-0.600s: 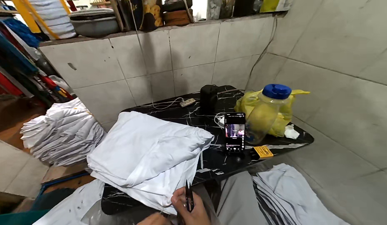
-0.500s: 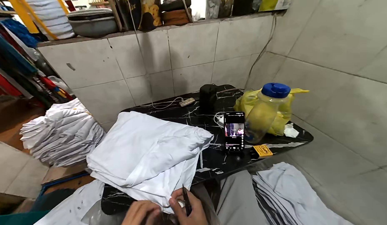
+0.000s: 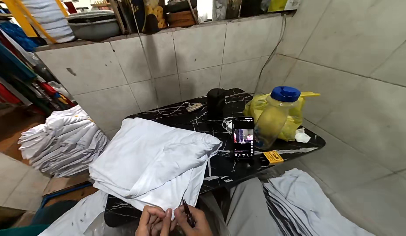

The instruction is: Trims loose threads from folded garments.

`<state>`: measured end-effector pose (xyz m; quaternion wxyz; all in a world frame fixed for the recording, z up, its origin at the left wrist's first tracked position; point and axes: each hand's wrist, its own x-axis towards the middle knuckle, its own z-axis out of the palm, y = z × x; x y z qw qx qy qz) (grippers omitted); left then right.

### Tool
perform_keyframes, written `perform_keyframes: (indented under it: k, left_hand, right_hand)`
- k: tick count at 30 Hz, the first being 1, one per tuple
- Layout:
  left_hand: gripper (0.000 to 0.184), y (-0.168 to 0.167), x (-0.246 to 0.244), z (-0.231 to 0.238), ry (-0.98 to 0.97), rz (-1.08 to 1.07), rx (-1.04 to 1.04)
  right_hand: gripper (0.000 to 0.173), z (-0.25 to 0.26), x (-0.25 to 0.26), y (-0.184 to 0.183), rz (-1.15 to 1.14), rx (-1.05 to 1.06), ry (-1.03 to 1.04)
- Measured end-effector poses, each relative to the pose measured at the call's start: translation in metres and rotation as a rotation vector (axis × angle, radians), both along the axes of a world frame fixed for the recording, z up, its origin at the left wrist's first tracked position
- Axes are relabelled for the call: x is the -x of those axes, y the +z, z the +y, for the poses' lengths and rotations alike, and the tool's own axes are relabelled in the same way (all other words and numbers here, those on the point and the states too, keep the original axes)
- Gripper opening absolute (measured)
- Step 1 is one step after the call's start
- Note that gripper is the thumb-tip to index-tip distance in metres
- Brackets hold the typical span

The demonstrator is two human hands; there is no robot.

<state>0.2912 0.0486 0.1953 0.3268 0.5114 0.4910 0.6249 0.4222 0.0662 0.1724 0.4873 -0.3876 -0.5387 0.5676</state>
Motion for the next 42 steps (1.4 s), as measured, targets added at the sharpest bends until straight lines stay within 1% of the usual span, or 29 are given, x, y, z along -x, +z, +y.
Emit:
perform_keyframes:
  k: [3,4,7,9,10,14,15,17,19,22,24,25,26,29,30,31,32,34,36,37,40,42]
  left_hand:
    - [0.022,-0.005,0.002,-0.001,0.01,0.128,-0.031]
    - [0.021,-0.006,0.003,0.0,0.012,0.153,-0.038]
    - [0.022,-0.003,0.004,0.0,0.001,0.15,-0.044]
    - [0.018,-0.001,0.008,0.0,-0.052,0.181,-0.053]
    - [0.016,-0.002,0.01,0.001,-0.073,0.225,-0.066]
    - [0.024,-0.007,0.018,0.006,-0.074,0.449,-0.117]
    - [0.023,-0.008,0.018,0.006,-0.051,0.507,-0.125]
    - [0.013,-0.01,0.019,0.007,0.017,0.595,-0.175]
    - [0.006,-0.013,0.02,0.01,0.061,0.597,-0.231]
    - [0.004,-0.012,0.021,0.013,0.078,0.557,-0.239]
    - [0.007,-0.011,0.022,0.014,0.07,0.55,-0.224]
    - [0.008,-0.011,0.023,0.014,0.058,0.549,-0.216]
    - [0.008,-0.01,0.024,0.014,0.042,0.54,-0.212]
    - [0.005,-0.009,0.028,0.012,-0.018,0.499,-0.2]
    - [0.006,-0.008,0.029,0.012,-0.034,0.495,-0.197]
    - [0.006,-0.008,0.029,0.011,-0.049,0.499,-0.191]
    - [0.007,-0.008,0.029,0.011,-0.061,0.507,-0.187]
    - [0.009,-0.008,0.029,0.01,-0.067,0.526,-0.182]
    - [0.01,-0.01,0.03,0.01,-0.053,0.525,-0.175]
    - [0.01,-0.011,0.031,0.01,-0.047,0.514,-0.17]
    - [0.009,-0.012,0.032,0.011,-0.053,0.485,-0.153]
    - [0.015,-0.012,0.034,0.012,-0.081,0.504,-0.15]
  right_hand:
    - [0.01,0.001,0.002,-0.003,0.095,0.04,-0.009]
    - [0.008,0.0,0.002,-0.003,0.111,0.034,-0.011]
    - [0.01,-0.001,0.002,-0.003,0.111,-0.015,-0.012]
    - [0.011,-0.002,0.001,0.001,0.084,-0.023,-0.024]
    - [0.011,-0.002,0.0,0.003,0.061,-0.027,-0.034]
    - [0.01,-0.002,-0.005,0.005,-0.009,-0.073,-0.078]
    - [0.011,-0.002,-0.007,0.005,-0.036,-0.093,-0.081]
    - [0.014,-0.001,-0.01,0.006,-0.118,-0.146,-0.085]
    - [0.017,0.001,-0.014,0.005,-0.221,-0.212,-0.104]
    - [0.02,0.004,-0.022,0.001,-0.372,-0.287,-0.138]
    - [0.034,0.005,-0.028,0.003,-0.45,-0.302,-0.136]
    - [0.036,0.006,-0.03,0.003,-0.482,-0.326,-0.126]
    - [0.034,0.007,-0.033,0.002,-0.503,-0.364,-0.111]
    - [0.015,0.013,-0.038,-0.007,-0.533,-0.518,-0.058]
    - [0.012,0.014,-0.038,-0.008,-0.555,-0.536,-0.044]
    - [0.011,0.014,-0.037,-0.008,-0.58,-0.533,-0.035]
    - [0.014,0.014,-0.035,-0.006,-0.606,-0.512,-0.025]
    - [0.025,0.013,-0.033,0.001,-0.649,-0.43,0.025]
    - [0.039,0.012,-0.035,0.009,-0.652,-0.334,0.092]
    - [0.044,0.012,-0.036,0.011,-0.645,-0.308,0.114]
    - [0.047,0.013,-0.042,0.012,-0.63,-0.278,0.178]
    - [0.045,0.015,-0.046,0.01,-0.636,-0.263,0.24]
